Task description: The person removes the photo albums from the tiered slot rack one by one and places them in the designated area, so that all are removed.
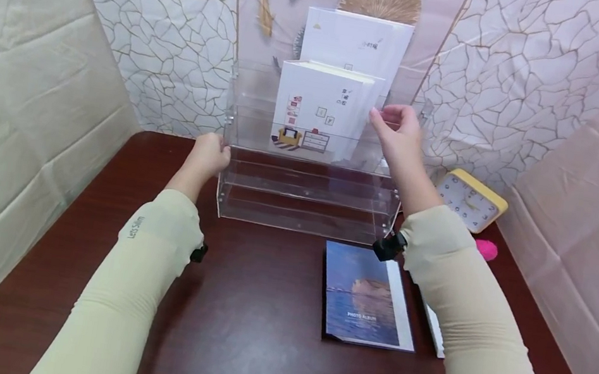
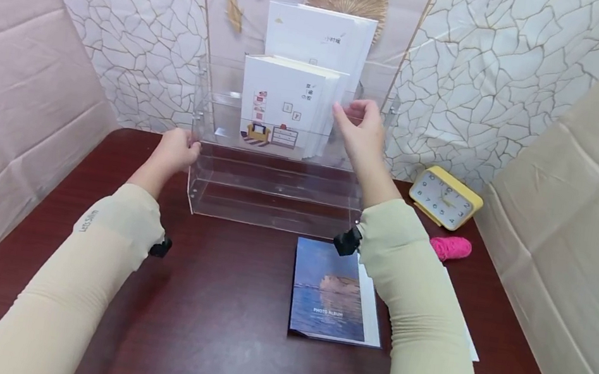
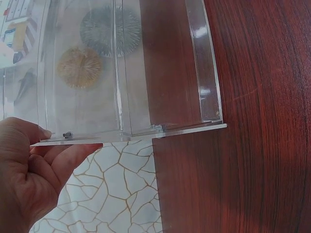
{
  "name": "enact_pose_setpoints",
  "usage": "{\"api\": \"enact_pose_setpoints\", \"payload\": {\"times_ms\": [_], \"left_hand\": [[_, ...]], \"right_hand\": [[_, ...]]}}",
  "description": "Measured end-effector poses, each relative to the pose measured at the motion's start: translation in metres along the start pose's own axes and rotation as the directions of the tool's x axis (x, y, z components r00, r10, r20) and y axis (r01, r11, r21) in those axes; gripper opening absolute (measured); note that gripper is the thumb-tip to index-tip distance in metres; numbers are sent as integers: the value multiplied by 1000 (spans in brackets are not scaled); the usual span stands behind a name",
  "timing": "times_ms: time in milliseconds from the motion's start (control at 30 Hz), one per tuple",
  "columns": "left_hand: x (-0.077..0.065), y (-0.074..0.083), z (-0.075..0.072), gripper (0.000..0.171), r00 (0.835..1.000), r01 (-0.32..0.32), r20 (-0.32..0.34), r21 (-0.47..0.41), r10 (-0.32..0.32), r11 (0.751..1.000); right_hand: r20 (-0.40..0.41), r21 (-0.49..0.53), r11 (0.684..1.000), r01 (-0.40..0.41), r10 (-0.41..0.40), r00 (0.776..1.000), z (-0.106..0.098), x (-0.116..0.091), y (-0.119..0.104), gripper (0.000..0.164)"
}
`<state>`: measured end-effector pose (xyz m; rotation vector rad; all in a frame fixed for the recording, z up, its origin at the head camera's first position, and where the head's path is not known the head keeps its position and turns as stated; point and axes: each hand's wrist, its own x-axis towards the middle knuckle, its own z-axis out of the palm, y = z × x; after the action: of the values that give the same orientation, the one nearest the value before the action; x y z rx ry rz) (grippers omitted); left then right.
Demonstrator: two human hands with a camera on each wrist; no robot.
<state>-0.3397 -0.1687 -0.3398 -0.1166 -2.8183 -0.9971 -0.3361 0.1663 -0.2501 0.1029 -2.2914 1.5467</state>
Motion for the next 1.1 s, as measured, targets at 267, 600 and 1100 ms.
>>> {"api": "enact_pose_setpoints", "payload": {"times_ms": [267,600,1100], "left_hand": [[-2,0,-1,26,1000,-14,0,24,14,1000],[-1,0,-1,22,1000,-20,5,18,20,1000],[-1,-1,-1,23,1000,-17,2,1,17,1000]], "right_hand": [[-27,38,999,7,-6,1000,18,9,6,54],[-69,-102,995,-9,2,998,37,12,7,68],[7,-126,992,-30,32,999,47,13,5,75]]}}
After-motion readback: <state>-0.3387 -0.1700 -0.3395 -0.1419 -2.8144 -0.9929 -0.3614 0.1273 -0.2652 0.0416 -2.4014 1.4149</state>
